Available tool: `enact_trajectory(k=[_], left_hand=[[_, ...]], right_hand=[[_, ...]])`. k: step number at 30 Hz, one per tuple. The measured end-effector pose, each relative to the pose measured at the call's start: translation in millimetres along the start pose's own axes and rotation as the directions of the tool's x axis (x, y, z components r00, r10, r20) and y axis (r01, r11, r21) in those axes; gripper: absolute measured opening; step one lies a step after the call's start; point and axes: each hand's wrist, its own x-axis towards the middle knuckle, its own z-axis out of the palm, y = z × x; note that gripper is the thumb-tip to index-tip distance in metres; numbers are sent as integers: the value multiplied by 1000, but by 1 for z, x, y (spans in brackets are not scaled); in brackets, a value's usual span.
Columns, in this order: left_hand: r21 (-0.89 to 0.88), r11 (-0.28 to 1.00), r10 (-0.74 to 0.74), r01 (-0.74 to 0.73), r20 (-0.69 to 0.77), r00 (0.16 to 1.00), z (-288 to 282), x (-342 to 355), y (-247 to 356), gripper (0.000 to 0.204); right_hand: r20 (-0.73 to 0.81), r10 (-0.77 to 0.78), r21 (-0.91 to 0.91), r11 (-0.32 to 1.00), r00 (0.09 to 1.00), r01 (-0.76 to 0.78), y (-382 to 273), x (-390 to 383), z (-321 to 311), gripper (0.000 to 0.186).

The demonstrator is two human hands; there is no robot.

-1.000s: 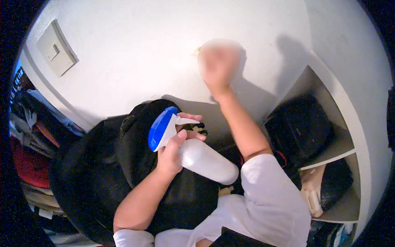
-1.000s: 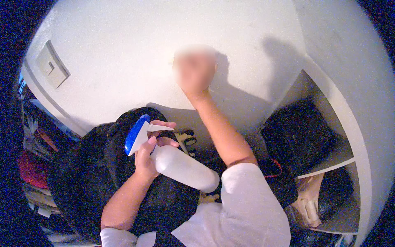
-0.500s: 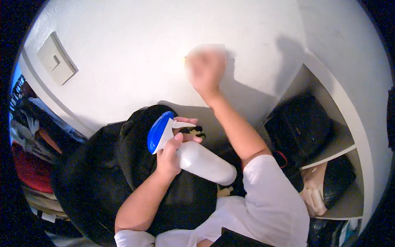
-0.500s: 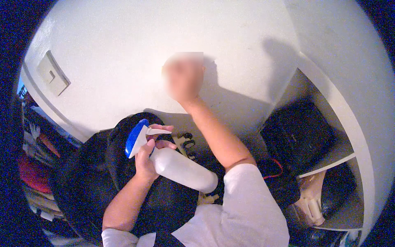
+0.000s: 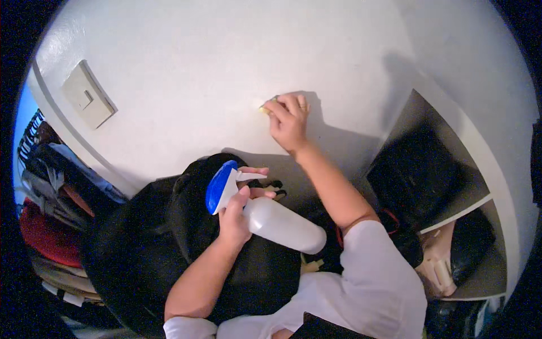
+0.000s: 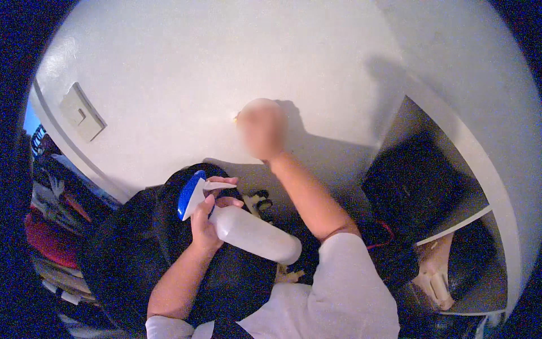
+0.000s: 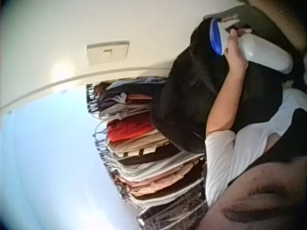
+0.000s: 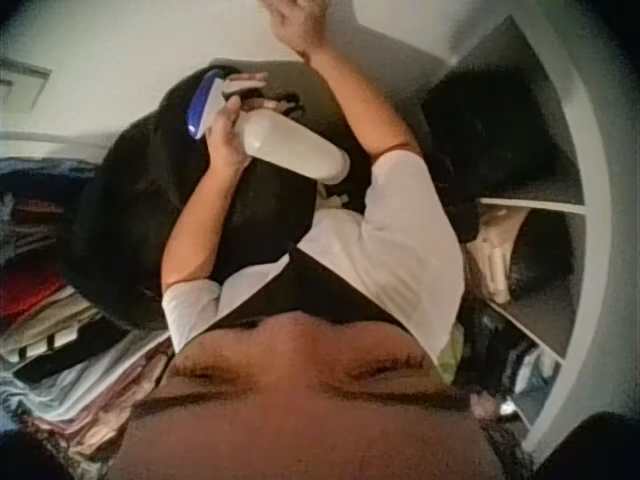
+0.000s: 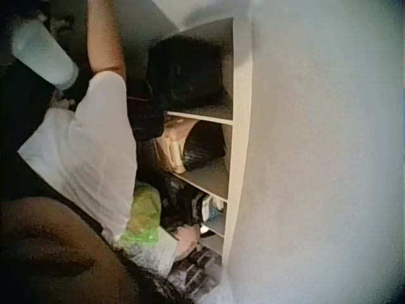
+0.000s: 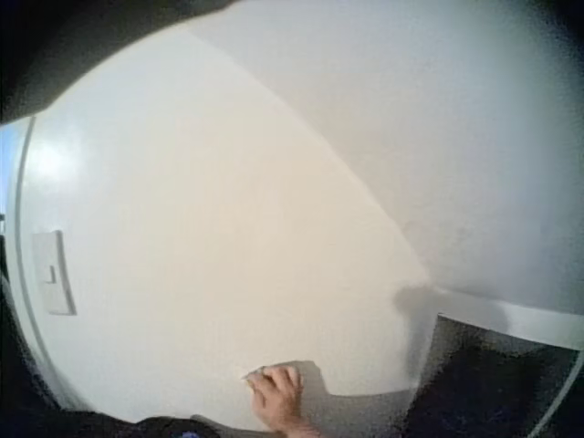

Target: The person cleans a wall by applying a cleaning spray and scrubbing with a sponge and a cloth.

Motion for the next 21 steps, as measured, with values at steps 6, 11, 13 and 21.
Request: enact_trajectory(k=[6,11,13,21], left_hand=[[-6,999,39,-39,2,999,7,-2,-6,49],[23,999,37,-37,12,999,6,2,-4,50],[-3,999,49,-49,-4,999,5,0,-4,46],[-29,999,45,-43,49,998,3,1,-5,46]], right_hand=[[-51,-87,53,995,995,89,-7,24,-3,26],[-97,-129,76,988,987,137,-5,37,-2,24],[-74,-127,67,989,989,132,-19,49,-1,23],[-45,-74,69,995,996,77,2,24,-1,18]])
